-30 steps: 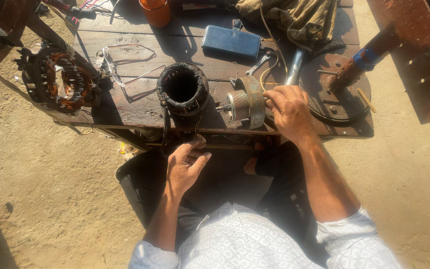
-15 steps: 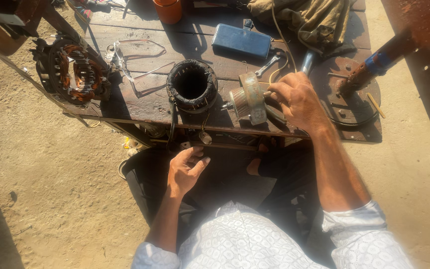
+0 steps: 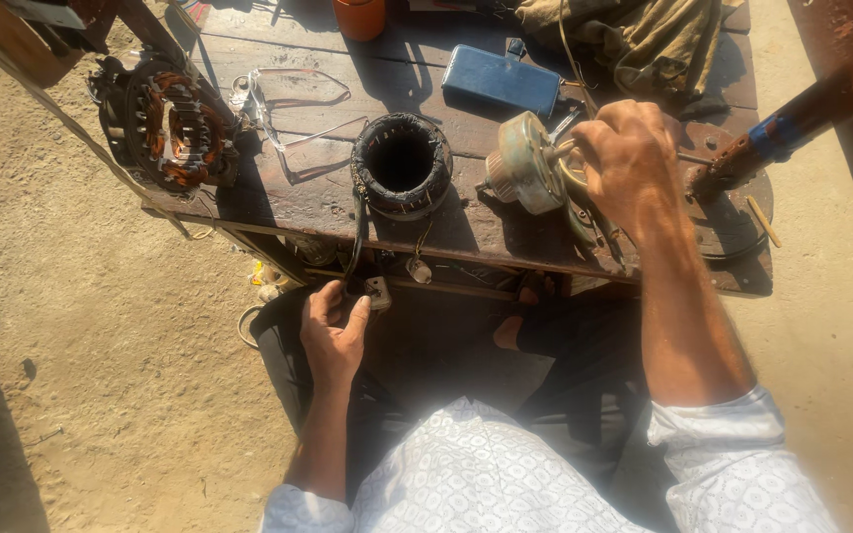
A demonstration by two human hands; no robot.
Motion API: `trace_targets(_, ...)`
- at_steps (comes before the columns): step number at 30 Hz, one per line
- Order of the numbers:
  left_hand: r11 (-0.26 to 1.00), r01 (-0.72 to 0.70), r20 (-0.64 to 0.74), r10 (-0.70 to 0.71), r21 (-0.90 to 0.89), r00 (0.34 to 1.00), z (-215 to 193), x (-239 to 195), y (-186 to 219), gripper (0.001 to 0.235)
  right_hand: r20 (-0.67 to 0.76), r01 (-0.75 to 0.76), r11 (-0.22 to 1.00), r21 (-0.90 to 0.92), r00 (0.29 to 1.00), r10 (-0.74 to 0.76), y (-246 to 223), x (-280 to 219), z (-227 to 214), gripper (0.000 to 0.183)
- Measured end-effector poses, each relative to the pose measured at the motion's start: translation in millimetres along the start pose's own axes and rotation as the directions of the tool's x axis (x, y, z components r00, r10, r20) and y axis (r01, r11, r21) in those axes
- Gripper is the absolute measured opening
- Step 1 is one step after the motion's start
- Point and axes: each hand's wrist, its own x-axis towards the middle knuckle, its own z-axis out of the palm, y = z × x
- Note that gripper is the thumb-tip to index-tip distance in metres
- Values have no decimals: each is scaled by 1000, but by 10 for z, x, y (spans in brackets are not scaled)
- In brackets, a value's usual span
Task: The person disassembles a small electrical motor, removes the rotor, and applies oil to the bearings using an oil can. The person then reassembles the motor and uses pliers to strip and twist wires.
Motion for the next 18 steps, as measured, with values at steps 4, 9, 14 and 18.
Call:
trace_targets(4, 993, -121, -74, 122, 15, 990, 57, 169, -210, 68, -298, 40, 998, 53, 954, -23, -231, -238, -61, 27)
trace_targets(9, 952, 298, 273, -304, 66, 913, 155, 386, -485, 45, -348, 216, 917, 336, 933, -93, -841, -669, 64, 27)
trace_targets(14, 897, 173, 168, -260, 407, 951, 62, 683, -552, 26, -78, 154, 791, 592, 988, -135, -1112, -916, 233, 22)
trace_targets(18, 815, 40, 121, -135, 578, 983, -262, 993, -467, 23, 164, -31, 774, 632, 982, -94, -1063, -1111, 372, 21)
